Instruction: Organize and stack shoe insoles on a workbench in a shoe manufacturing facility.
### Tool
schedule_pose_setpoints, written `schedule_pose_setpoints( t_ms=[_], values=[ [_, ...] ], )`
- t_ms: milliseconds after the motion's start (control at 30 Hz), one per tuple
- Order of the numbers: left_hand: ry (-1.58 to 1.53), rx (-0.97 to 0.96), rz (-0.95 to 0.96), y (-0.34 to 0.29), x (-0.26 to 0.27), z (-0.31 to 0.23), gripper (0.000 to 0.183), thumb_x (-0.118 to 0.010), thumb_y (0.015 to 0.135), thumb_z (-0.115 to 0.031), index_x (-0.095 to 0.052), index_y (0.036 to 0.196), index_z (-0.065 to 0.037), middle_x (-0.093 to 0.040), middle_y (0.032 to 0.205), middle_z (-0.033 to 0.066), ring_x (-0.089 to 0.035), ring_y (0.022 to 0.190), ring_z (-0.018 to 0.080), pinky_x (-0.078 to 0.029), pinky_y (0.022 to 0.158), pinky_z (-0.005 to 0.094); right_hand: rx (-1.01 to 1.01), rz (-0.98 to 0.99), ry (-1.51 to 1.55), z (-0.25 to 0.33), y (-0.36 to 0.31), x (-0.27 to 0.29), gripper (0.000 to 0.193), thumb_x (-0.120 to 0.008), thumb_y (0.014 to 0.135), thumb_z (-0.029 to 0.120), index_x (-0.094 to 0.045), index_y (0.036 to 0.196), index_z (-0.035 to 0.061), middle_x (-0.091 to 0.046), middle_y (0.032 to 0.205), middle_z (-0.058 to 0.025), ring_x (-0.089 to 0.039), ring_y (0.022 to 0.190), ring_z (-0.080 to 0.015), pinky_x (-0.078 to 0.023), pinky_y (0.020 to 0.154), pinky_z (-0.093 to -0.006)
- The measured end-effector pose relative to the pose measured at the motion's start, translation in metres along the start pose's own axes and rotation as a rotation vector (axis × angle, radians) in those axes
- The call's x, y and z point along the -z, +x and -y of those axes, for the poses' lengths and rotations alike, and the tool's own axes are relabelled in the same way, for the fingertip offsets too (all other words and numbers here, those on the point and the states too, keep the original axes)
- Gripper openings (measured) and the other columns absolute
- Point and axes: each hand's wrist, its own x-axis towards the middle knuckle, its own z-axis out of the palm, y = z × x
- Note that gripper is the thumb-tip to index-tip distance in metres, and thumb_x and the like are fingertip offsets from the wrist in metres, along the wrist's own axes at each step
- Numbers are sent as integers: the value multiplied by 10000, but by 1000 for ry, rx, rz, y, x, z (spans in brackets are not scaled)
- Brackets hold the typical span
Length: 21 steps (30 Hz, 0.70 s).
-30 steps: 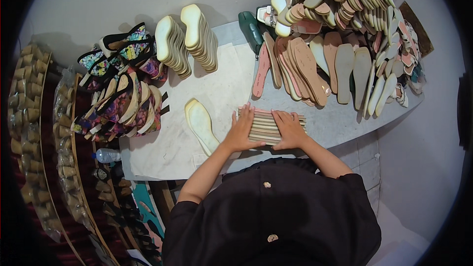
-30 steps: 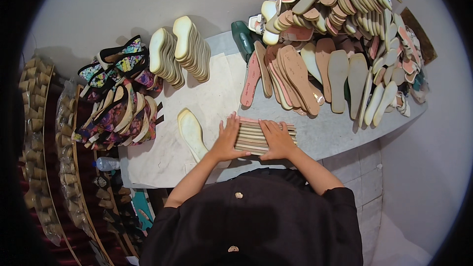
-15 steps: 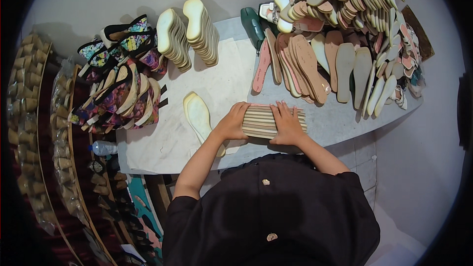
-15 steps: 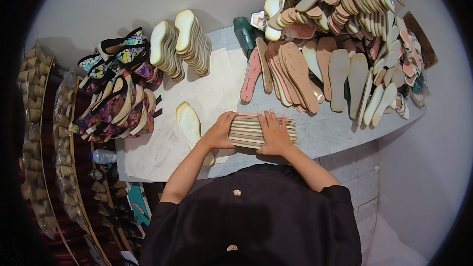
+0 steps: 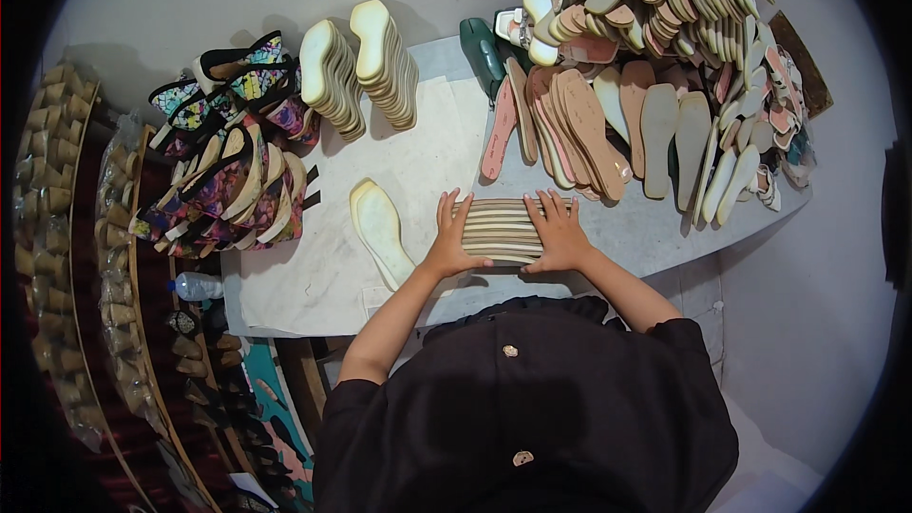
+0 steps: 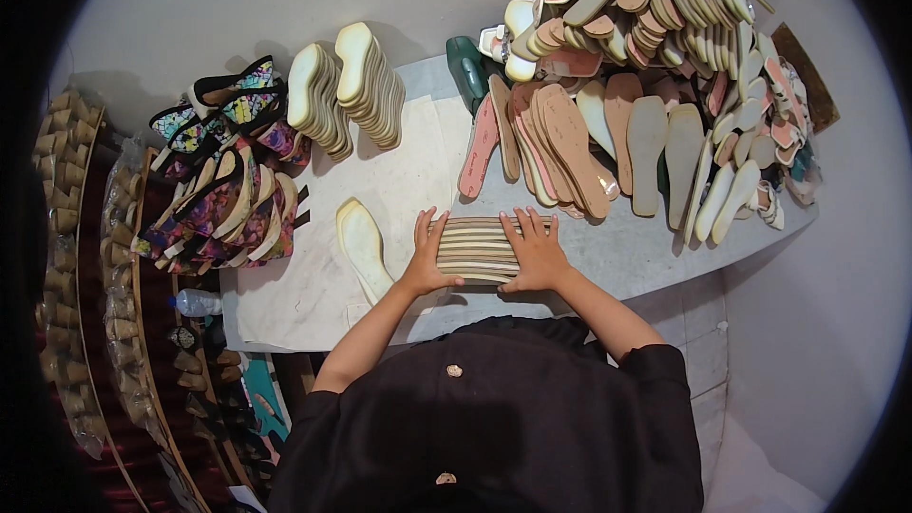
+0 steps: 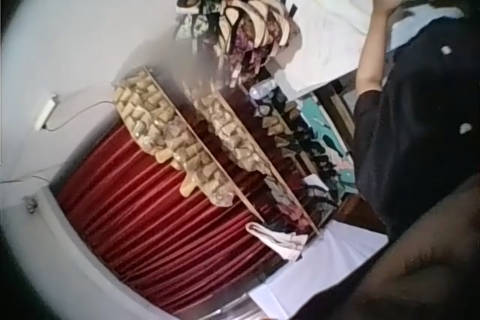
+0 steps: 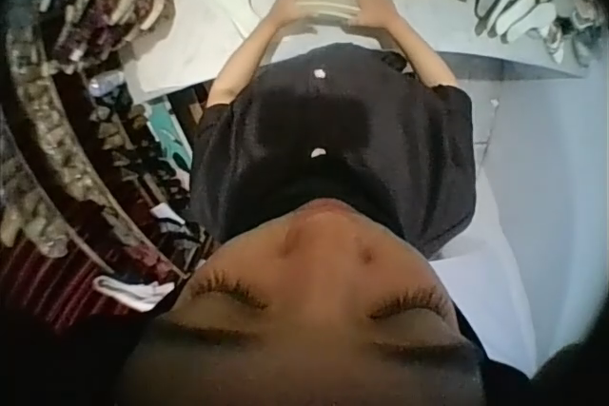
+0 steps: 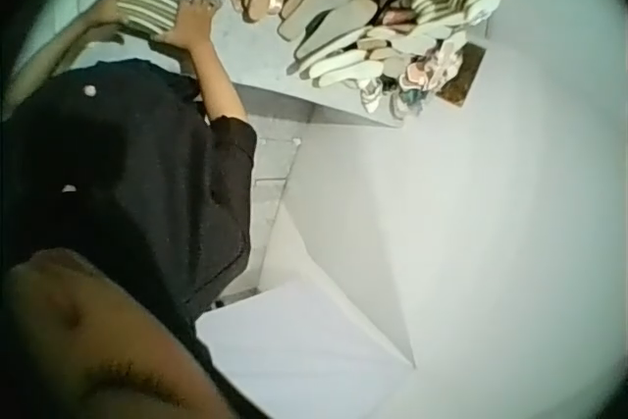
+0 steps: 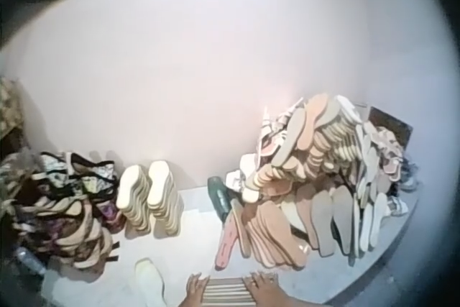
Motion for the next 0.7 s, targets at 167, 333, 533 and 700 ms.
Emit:
schedule_pose_setpoints(
  t_ms=[167, 333, 533, 700],
  values=[
    [1, -49, 15, 5, 4, 2, 1188, -808, 449, -537, -252, 1372, -39, -221, 1341, 225, -145, 1289, 425, -189, 1056, 510, 73, -97, 64, -3, 6, 3, 1068, -771, 406, 459, -347, 1287, 29, -437, 1184, -183, -404, 1128, -340, -284, 939, -540],
    [69, -115, 139, 12, 23, 3, 1135, -839, 410, -359, -284, 1342, -24, -319, 1264, 225, -307, 1189, 408, -275, 1028, 470, 140, -157, 151, -6, 12, 1, 962, -783, 386, 389, -401, 1186, 15, -482, 1106, -176, -458, 1025, -334, -345, 866, -420],
    [159, -180, 167, 33, 72, -34, 1131, -842, 402, -332, -288, 1348, -53, -334, 1275, 205, -388, 1141, 376, -346, 995, 435, 65, -110, 285, -3, 16, 5, 968, -786, 403, 371, -385, 1202, -2, -478, 1125, -192, -467, 1041, -342, -351, 889, -401],
    [-48, -99, 16, 43, 116, -80, 1247, -858, 392, -407, -209, 1405, -77, -222, 1395, 210, -279, 1276, 383, -308, 1039, 429, 46, -320, 657, 11, 13, -1, 1054, -824, 412, 313, -302, 1266, -16, -453, 1168, -211, -449, 1103, -360, -361, 962, -410]
  ],
)
